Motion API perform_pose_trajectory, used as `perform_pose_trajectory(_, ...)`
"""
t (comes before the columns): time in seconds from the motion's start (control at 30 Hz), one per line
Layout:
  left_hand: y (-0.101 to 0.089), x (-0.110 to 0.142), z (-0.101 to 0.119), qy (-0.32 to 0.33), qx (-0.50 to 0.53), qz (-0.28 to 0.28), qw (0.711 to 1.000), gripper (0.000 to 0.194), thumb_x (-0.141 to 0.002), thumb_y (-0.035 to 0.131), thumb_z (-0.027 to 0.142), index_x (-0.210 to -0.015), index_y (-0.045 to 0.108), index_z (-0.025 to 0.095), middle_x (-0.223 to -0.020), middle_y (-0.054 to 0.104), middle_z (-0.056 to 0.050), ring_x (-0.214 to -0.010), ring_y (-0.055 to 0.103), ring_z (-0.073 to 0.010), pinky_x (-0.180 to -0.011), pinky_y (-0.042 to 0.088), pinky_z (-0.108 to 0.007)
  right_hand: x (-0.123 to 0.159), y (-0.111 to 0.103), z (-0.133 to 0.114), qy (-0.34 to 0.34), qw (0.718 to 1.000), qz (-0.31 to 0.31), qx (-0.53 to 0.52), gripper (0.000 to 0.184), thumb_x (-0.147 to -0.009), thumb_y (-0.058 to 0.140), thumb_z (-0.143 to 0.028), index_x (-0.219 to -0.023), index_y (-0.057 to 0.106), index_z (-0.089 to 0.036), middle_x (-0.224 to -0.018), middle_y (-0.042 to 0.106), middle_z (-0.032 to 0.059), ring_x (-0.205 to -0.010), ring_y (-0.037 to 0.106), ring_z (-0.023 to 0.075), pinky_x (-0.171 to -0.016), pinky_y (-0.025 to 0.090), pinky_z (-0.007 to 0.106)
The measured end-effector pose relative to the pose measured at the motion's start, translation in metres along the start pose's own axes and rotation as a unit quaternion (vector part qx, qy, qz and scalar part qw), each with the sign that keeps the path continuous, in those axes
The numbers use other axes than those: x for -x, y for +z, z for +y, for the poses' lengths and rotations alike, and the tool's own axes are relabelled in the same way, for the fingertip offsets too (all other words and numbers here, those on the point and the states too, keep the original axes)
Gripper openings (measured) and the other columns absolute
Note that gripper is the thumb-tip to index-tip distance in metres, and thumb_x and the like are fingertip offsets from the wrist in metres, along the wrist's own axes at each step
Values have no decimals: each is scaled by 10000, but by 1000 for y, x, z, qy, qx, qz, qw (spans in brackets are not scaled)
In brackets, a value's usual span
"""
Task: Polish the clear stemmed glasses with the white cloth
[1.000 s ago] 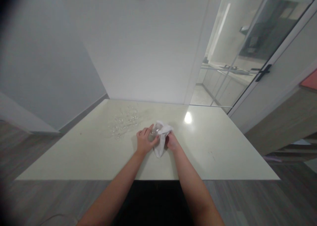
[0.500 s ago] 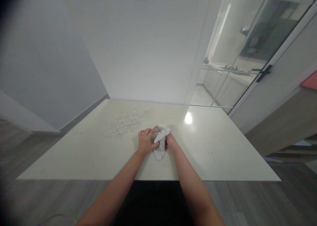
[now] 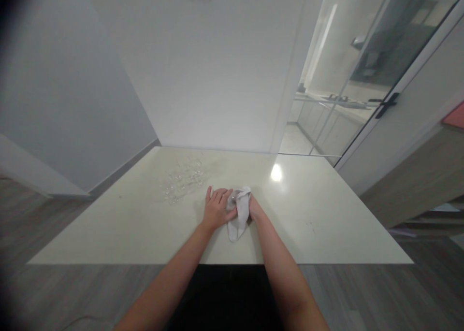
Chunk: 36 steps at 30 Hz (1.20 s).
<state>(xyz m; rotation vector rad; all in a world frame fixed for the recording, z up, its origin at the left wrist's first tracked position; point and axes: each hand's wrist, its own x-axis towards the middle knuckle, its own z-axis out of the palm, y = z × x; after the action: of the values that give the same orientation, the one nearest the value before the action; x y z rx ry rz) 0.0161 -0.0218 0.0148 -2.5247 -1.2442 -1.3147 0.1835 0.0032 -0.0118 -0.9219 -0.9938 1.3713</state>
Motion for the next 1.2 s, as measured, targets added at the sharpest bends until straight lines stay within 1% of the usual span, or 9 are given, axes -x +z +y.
perform_pose_trajectory(0.17,-3,1,-2,15,12,-8,1000,543,-781,689,416,-1296,639,253,-1119,662,-127,-1126,587,-325,-1204,121,-597,-6,-3,3,39,997,-39,-54,129,-698,730,-285,-729,656,-184,-702,664,-24,-625,575,135,-676,482,279)
perform_pose_trajectory(0.3,-5,1,-1,29,-18,-2,999,534,-780,687,441,-1280,647,257,-1102,673,-114,-1100,601,-303,-1202,155,-579,-8,-5,3,67,995,-54,-58,201,-661,760,-329,-697,610,-199,-641,615,-47,-571,524,124,-610,452,269)
perform_pose_trajectory(0.47,-5,1,2,50,-71,2,996,525,-812,641,478,-1272,643,223,-1085,686,-99,-1067,618,-272,-1199,188,-549,-5,-6,2,45,996,-72,-36,232,-597,795,-269,-736,623,-201,-707,627,-48,-656,544,127,-678,459,265)
perform_pose_trajectory(0.57,-4,1,1,54,-78,7,996,528,-805,640,486,-1257,645,213,-1070,690,-97,-1051,625,-268,-1195,200,-543,-4,-7,3,25,997,-73,-20,198,-642,768,-278,-748,618,-206,-723,617,-43,-680,535,132,-706,456,275)
perform_pose_trajectory(0.67,-2,1,0,52,-78,7,996,526,-797,642,476,-1251,646,211,-1057,693,-96,-1043,628,-267,-1192,210,-544,-4,-8,4,24,997,-73,-4,181,-659,747,-291,-737,607,-208,-721,608,-39,-679,521,135,-720,450,282)
perform_pose_trajectory(0.8,-1,0,0,47,-75,11,996,522,-797,640,471,-1245,649,203,-1041,699,-97,-1033,633,-265,-1192,213,-537,-3,-8,3,3,997,-74,26,180,-696,705,-322,-785,604,-202,-781,619,-24,-731,534,144,-779,447,291)
perform_pose_trajectory(0.93,-2,-1,2,38,-76,9,996,508,-798,642,459,-1238,652,204,-1037,704,-95,-1029,637,-263,-1189,216,-529,0,-6,2,2,998,-52,39,160,-722,656,-336,-771,582,-203,-755,581,-20,-702,502,147,-744,437,298)
perform_pose_trajectory(1.1,-3,-2,2,31,-73,17,997,515,-804,644,461,-1246,647,196,-1053,703,-99,-1032,635,-263,-1188,214,-527,2,-3,2,32,998,-20,50,134,-708,645,-312,-780,596,-210,-755,595,7,-695,512,178,-698,445,326)
perform_pose_trajectory(1.2,-3,-2,2,31,-70,14,997,517,-806,644,462,-1247,646,193,-1055,704,-100,-1033,634,-263,-1185,219,-527,2,-4,0,31,998,-26,46,135,-688,668,-296,-763,594,-212,-742,597,-6,-695,514,168,-710,454,314)
